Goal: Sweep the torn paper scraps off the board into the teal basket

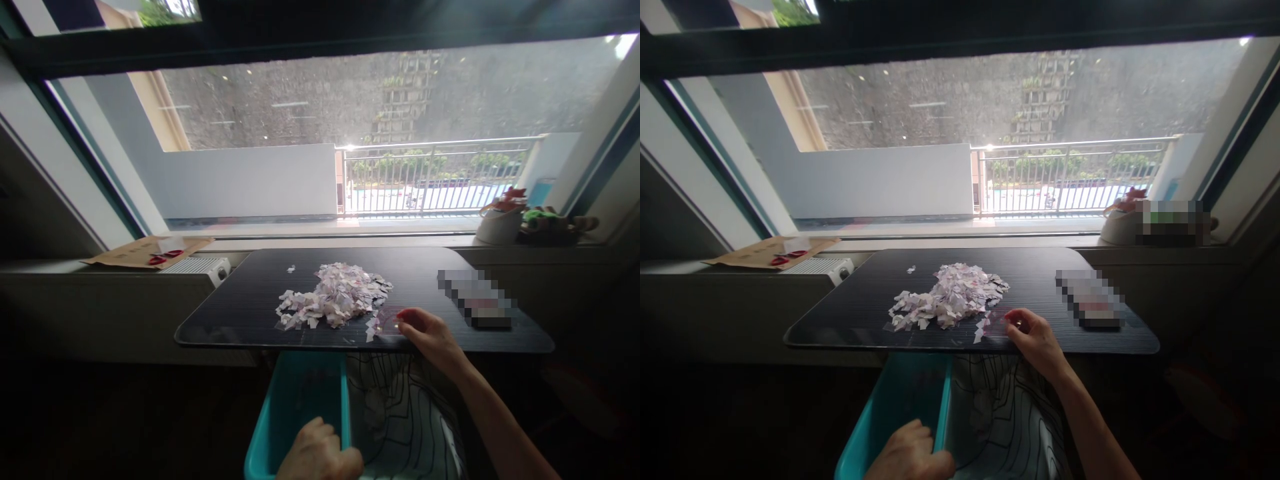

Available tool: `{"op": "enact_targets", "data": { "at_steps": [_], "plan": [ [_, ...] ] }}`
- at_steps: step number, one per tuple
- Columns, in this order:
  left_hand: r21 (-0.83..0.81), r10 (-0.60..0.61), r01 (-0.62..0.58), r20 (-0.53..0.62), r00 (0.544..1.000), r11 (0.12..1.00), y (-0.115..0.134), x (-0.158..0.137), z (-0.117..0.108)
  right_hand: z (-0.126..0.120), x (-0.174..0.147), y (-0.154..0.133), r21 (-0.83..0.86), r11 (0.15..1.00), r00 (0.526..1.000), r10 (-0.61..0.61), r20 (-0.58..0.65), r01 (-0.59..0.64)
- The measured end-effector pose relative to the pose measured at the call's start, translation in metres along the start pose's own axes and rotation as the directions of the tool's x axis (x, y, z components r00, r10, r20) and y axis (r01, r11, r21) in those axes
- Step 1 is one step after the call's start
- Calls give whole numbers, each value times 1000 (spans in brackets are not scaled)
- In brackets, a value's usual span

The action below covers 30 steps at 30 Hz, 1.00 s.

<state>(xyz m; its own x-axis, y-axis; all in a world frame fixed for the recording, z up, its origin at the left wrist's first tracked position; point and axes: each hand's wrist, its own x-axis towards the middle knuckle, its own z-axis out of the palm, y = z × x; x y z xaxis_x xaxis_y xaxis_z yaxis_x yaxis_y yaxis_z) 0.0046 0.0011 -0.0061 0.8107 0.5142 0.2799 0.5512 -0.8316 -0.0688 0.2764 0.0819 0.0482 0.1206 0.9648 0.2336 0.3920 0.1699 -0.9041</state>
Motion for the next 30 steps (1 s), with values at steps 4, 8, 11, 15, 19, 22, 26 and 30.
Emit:
{"op": "enact_targets", "data": {
  "at_steps": [4,8,11,15,19,22,26,30],
  "plan": [
    [-33,-10,9,-9,1000,999,-2,2,-2,1,-1,0,38,999,999,-12,36,11],
    [-91,-24,26,22,999,995,-3,3,-3,0,-4,-1,31,1000,996,-9,88,6],
    [-98,-34,40,58,998,994,-2,2,-3,-1,-5,-2,72,997,990,-5,143,-5],
    [-88,-37,43,69,997,995,-1,2,-6,0,-4,-1,97,995,995,5,97,-14],
    [-87,-38,43,60,997,995,0,1,-8,1,-4,0,55,998,998,-19,67,15],
    [-84,-56,61,66,996,995,0,1,-7,0,-5,-1,44,999,996,-34,85,30],
    [-83,-53,62,104,993,995,-1,1,-6,-2,-5,0,85,996,993,-36,109,27],
    [-65,-54,63,125,991,996,-1,2,-6,1,-4,1,44,999,999,-18,51,16]
  ]
}}
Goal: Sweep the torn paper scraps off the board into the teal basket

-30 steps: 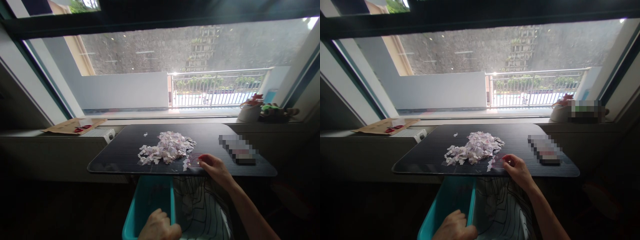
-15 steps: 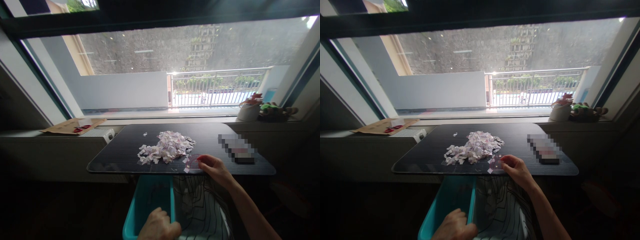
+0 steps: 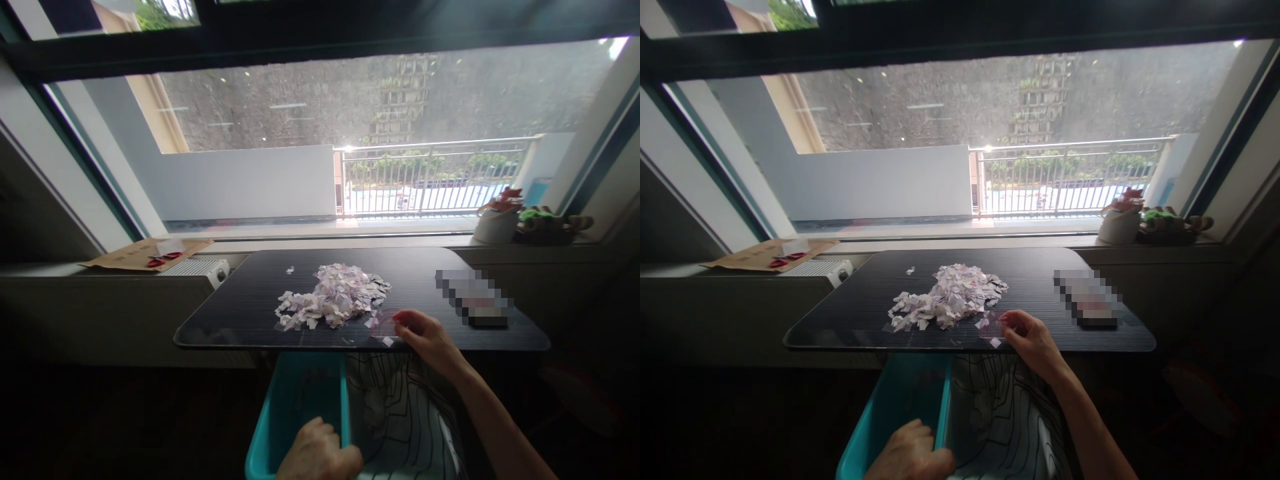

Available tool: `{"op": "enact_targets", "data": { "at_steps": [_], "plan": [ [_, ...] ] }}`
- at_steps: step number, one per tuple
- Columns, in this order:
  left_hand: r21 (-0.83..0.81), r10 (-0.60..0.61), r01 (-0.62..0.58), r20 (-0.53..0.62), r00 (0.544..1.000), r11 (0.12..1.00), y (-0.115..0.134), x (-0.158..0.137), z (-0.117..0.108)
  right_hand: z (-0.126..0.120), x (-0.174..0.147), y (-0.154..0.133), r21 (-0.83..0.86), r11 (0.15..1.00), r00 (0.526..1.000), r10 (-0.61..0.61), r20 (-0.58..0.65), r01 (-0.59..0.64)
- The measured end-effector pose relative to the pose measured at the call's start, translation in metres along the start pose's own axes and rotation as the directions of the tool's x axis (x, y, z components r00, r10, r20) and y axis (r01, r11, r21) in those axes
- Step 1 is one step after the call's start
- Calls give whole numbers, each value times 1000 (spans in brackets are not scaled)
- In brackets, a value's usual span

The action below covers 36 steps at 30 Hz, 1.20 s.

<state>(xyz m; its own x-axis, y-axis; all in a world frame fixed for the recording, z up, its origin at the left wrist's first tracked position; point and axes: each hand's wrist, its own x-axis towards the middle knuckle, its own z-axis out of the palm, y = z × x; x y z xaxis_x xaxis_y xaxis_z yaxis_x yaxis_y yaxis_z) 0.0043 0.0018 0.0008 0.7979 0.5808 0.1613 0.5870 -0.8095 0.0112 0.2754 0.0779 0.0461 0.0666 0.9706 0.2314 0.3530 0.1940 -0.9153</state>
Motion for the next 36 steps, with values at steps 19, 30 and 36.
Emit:
{"op": "enact_targets", "data": {
  "at_steps": [19,30,36],
  "plan": [
    [89,58,-53,-49,997,995,-3,3,8,-22,1,-4,56,997,996,60,-70,-56],
    [40,57,-56,-18,998,998,-2,3,5,-21,-1,-3,23,999,997,43,63,-45],
    [14,82,-82,-273,959,997,-3,4,24,-16,3,-4,154,986,998,58,29,-62]
  ]
}}
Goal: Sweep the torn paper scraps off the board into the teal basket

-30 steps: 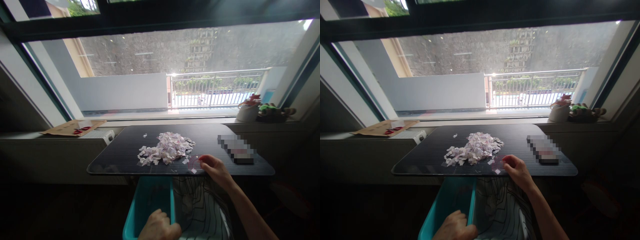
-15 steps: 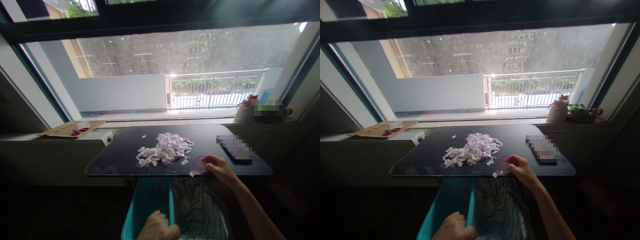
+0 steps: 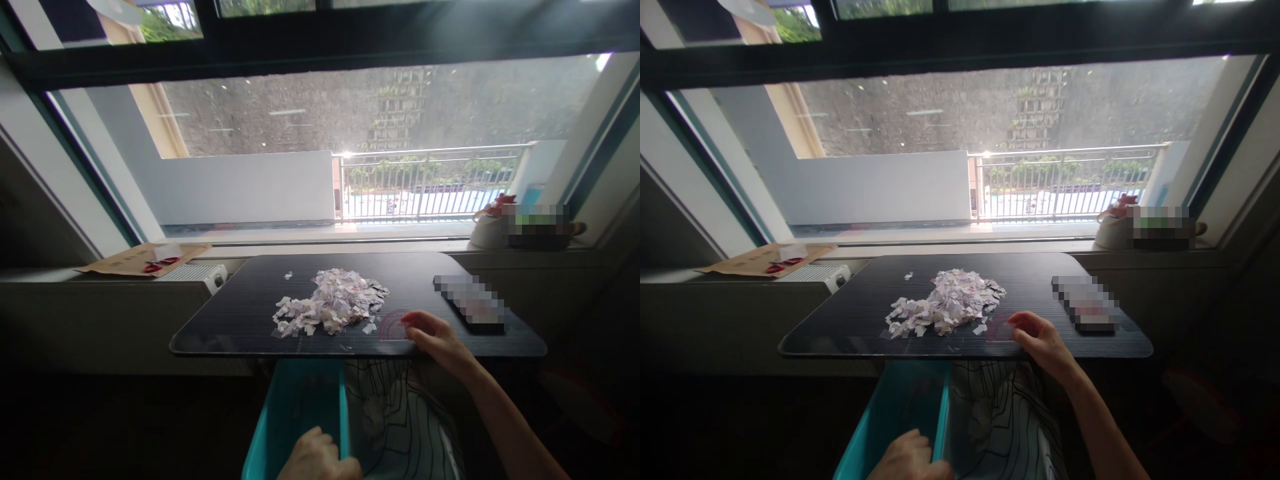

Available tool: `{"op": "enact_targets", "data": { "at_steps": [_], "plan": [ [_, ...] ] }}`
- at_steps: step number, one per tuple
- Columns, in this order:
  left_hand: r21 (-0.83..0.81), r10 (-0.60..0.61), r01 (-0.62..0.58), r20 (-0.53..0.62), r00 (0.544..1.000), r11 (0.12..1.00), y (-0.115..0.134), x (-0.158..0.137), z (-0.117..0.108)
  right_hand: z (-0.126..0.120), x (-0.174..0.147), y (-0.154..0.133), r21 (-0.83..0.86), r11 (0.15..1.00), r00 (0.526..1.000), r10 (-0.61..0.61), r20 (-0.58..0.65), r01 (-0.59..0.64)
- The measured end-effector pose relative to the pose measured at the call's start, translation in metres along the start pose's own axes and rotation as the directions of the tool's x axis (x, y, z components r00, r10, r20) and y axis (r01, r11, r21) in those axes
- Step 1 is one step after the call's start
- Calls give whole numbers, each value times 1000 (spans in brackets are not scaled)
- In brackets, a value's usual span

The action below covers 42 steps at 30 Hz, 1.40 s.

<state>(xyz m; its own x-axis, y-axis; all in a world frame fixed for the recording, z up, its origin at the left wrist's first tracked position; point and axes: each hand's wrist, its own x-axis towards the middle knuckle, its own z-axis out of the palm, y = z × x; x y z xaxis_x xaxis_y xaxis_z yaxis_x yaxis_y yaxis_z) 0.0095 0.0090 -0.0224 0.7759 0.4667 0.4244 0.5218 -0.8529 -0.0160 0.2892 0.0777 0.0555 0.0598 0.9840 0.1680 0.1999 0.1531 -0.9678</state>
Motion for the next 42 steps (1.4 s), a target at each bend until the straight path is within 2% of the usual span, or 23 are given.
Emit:
{"op": "enact_targets", "data": {
  "at_steps": [2,4,6,8,10,12,15,25,30,38,42],
  "plan": [
    [-18,17,-20,-172,985,1000,0,0,9,8,5,0,28,1000,998,-8,-68,10],
    [-12,21,-24,-224,974,1000,0,0,13,16,10,1,1,999,992,-49,-113,50],
    [17,27,-24,-159,987,1000,1,0,11,23,13,4,-57,995,989,-83,-122,76],
    [61,30,-28,-19,999,998,1,0,4,27,14,7,-94,993,989,-85,-123,74],
    [100,23,-35,123,992,994,2,1,-6,27,13,9,-101,993,988,-79,-130,66],
    [118,12,-34,186,982,992,3,2,-13,26,11,10,-99,993,990,-77,-119,65],
    [121,-7,-19,204,979,993,6,3,-17,25,9,9,-106,991,993,-85,-80,77],
    [71,-27,8,261,965,997,4,2,-12,27,7,3,-163,984,977,-99,-188,68],
    [62,-29,14,240,970,998,5,3,-15,27,7,3,-156,985,979,-107,-173,80],
    [87,-40,16,280,959,996,4,6,-18,26,7,4,-143,985,980,-117,-162,94],
    [87,-45,21,288,957,996,4,5,-18,26,7,5,-148,985,972,-114,-207,84]
  ]
}}
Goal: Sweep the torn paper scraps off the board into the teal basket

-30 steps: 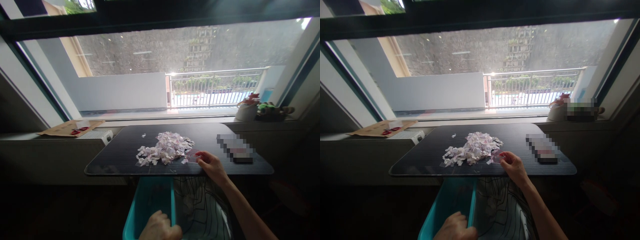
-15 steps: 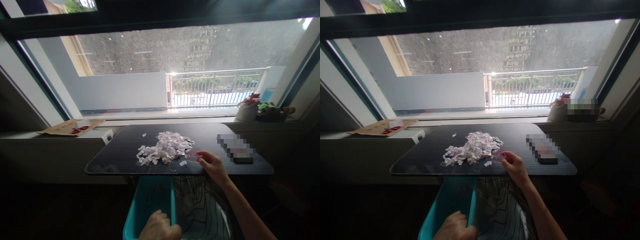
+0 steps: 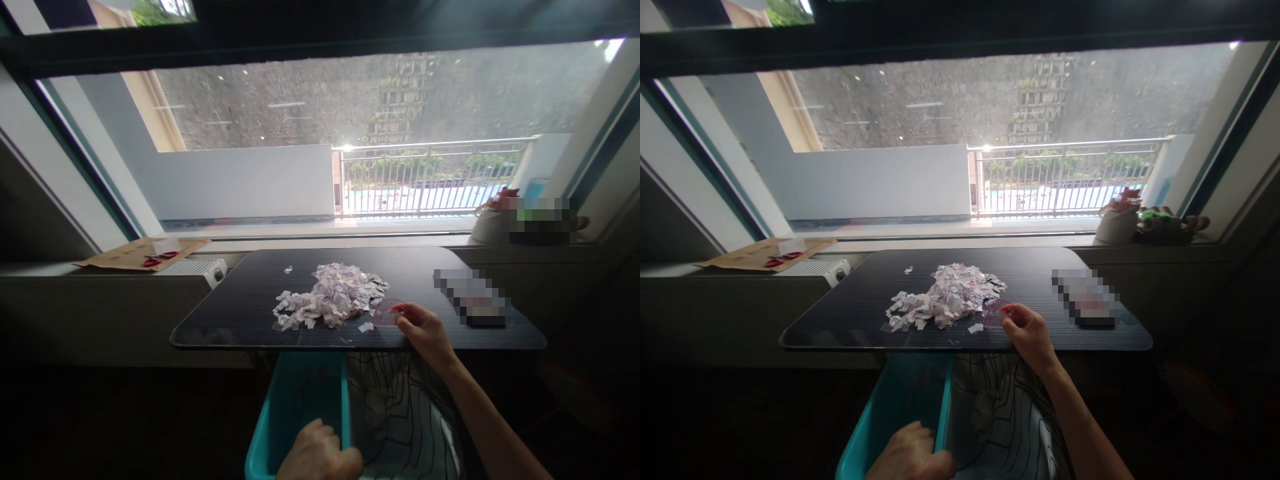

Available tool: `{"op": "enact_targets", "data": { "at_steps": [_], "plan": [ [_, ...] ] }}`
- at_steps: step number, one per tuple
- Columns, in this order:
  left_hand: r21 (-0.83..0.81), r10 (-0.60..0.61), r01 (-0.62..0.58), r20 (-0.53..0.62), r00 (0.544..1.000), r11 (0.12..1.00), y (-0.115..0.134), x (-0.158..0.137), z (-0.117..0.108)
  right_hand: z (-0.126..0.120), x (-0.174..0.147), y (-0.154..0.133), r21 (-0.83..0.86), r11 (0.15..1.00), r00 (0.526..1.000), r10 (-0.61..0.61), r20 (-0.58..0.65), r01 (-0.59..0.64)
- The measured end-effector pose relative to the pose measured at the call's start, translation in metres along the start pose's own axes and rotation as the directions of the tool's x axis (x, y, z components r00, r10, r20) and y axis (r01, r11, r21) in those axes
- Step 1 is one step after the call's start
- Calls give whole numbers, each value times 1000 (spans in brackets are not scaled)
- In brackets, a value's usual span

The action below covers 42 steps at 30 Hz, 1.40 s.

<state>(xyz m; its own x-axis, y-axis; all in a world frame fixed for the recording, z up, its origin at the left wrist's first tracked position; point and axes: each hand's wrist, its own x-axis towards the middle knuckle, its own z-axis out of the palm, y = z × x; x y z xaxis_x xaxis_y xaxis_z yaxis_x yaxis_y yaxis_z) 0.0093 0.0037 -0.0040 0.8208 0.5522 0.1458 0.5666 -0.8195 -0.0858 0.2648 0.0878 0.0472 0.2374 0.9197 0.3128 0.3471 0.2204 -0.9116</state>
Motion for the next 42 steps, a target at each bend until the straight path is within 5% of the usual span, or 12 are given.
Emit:
{"op": "enact_targets", "data": {
  "at_steps": [27,42],
  "plan": [
    [-5,-4,4,-9,1000,1000,3,-2,1,0,-3,1,-10,1000,993,-3,-119,2],
    [-3,-4,4,56,998,1000,4,3,-6,0,-6,-5,-2,999,997,-54,57,54]
  ]
}}
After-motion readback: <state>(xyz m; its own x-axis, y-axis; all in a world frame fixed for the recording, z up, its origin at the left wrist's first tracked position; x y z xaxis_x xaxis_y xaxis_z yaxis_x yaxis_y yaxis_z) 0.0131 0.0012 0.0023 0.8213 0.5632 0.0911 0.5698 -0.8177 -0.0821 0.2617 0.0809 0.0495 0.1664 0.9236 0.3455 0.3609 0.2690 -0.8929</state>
